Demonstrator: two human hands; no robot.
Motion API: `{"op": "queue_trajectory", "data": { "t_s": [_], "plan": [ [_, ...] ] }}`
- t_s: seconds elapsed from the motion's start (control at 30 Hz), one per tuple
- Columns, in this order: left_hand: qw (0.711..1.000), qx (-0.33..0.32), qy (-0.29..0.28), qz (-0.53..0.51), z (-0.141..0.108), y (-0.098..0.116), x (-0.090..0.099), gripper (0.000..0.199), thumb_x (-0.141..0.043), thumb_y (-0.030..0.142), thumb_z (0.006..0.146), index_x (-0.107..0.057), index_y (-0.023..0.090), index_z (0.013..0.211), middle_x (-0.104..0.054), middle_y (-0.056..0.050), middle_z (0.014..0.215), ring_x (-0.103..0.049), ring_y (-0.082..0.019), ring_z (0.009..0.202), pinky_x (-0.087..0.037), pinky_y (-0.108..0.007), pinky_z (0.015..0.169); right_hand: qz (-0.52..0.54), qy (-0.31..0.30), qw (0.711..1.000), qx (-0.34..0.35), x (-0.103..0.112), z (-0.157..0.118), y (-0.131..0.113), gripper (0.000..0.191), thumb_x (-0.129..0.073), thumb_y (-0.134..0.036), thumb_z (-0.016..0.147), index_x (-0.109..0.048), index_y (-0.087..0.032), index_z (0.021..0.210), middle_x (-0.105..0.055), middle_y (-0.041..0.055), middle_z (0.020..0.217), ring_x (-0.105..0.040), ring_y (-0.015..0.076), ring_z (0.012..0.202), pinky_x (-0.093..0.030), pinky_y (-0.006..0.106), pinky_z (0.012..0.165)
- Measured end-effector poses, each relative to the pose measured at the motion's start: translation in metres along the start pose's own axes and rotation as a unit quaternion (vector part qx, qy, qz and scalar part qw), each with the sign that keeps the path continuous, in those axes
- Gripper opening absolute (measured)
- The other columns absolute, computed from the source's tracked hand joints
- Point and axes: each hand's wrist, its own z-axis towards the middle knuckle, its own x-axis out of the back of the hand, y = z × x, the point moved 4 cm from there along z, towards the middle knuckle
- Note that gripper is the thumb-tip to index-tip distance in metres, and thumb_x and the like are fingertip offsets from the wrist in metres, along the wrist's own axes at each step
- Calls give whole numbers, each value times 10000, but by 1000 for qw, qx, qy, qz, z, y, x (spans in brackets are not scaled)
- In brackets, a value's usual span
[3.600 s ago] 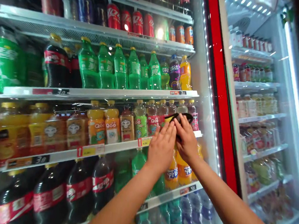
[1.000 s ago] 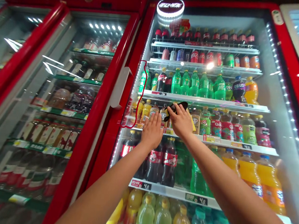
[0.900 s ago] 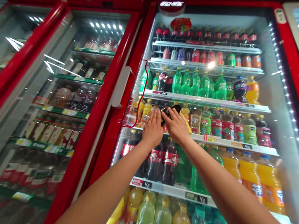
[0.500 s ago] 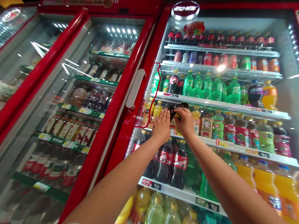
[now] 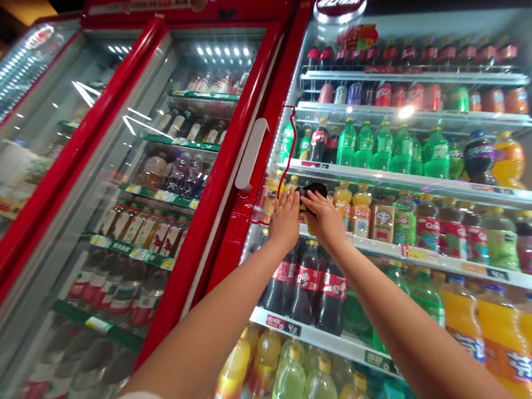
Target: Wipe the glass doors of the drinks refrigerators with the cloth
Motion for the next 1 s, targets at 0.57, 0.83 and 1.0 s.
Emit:
{"op": "queue_trajectory", "data": {
  "t_s": [0.57, 0.83, 1.0],
  "plan": [
    [999, 11, 23, 25, -3, -58, 6, 669, -270, 14, 907, -258, 122, 1567, -310, -147, 1633, -228, -235, 1532, -256, -510, 1242, 5, -29, 998, 51, -39, 29, -44, 627, -462, -31, 873, -495, -197, 1476, -494, 117, 1523, -448, 259, 1423, -337, 508, 1192],
    [997, 39, -5, 72, -75, -75, -7, 630, -274, 5, 911, -317, 77, 1535, -290, -165, 1636, -214, -245, 1533, -257, -485, 1242, 33, -87, 988, 122, -53, -17, -73, 590, -509, -63, 878, -523, -187, 1454, -514, 96, 1512, -471, 233, 1407, -337, 456, 1200],
    [996, 14, -20, 80, -51, -59, -1, 638, -281, 5, 908, -298, 64, 1543, -293, -172, 1634, -232, -240, 1531, -249, -479, 1247, 3, -74, 992, 101, -43, -6, -58, 571, -461, -43, 898, -540, -199, 1441, -537, 88, 1494, -478, 239, 1402, -337, 467, 1197]
  ]
}}
